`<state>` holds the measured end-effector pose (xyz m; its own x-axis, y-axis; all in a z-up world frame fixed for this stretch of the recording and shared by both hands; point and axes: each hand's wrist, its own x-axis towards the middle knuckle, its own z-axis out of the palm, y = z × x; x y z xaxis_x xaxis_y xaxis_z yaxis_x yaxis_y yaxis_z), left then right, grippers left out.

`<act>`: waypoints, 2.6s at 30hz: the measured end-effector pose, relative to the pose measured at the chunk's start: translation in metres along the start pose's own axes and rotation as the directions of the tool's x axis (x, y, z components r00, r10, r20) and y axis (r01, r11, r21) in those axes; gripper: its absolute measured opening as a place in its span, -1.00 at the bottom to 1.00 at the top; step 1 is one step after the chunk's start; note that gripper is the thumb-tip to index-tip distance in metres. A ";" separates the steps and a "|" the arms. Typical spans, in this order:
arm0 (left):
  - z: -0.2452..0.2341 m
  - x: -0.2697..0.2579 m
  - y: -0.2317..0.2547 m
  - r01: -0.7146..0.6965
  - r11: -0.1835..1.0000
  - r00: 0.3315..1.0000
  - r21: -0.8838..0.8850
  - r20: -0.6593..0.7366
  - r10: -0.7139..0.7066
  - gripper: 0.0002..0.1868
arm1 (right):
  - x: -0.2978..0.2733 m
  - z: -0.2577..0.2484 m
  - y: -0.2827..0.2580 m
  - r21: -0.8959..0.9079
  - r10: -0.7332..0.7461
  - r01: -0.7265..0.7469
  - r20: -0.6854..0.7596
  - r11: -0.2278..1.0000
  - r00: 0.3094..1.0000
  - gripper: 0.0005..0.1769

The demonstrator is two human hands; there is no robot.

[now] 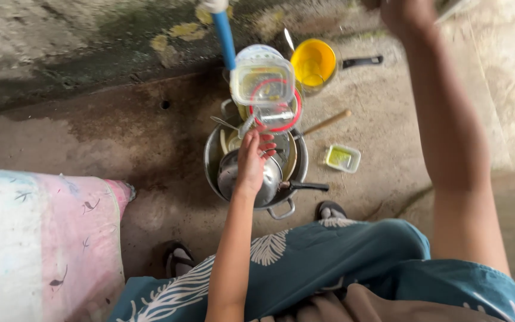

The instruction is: The recorder is washing a variety of dishes and plastic containers using a sponge and soap at a floor-level faucet.

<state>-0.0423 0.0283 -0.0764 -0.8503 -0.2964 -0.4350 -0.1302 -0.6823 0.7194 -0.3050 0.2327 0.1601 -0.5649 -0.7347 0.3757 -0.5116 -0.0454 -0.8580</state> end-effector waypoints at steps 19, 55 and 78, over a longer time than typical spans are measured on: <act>-0.002 -0.015 0.001 0.067 0.987 0.995 0.149 -0.080 -0.056 -0.63 | -0.383 0.158 0.341 -0.604 0.689 -0.669 -0.256 0.433 0.678 -0.63; -0.004 -0.003 -0.014 0.099 0.982 0.994 0.158 -0.063 -0.090 -0.69 | -0.397 0.167 0.375 -0.835 0.839 -0.454 0.019 0.313 0.544 -0.56; -0.009 0.091 -0.060 -0.235 -0.657 0.769 0.717 0.551 0.325 -0.50 | -0.338 0.127 0.328 0.716 0.987 -0.686 -0.029 0.132 0.160 -0.40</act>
<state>-0.1072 0.0365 -0.1639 -0.9768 -0.0820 0.1979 -0.0801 0.9966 0.0178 -0.1996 0.3797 -0.2927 -0.6139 -0.1422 -0.7765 0.7832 0.0132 -0.6216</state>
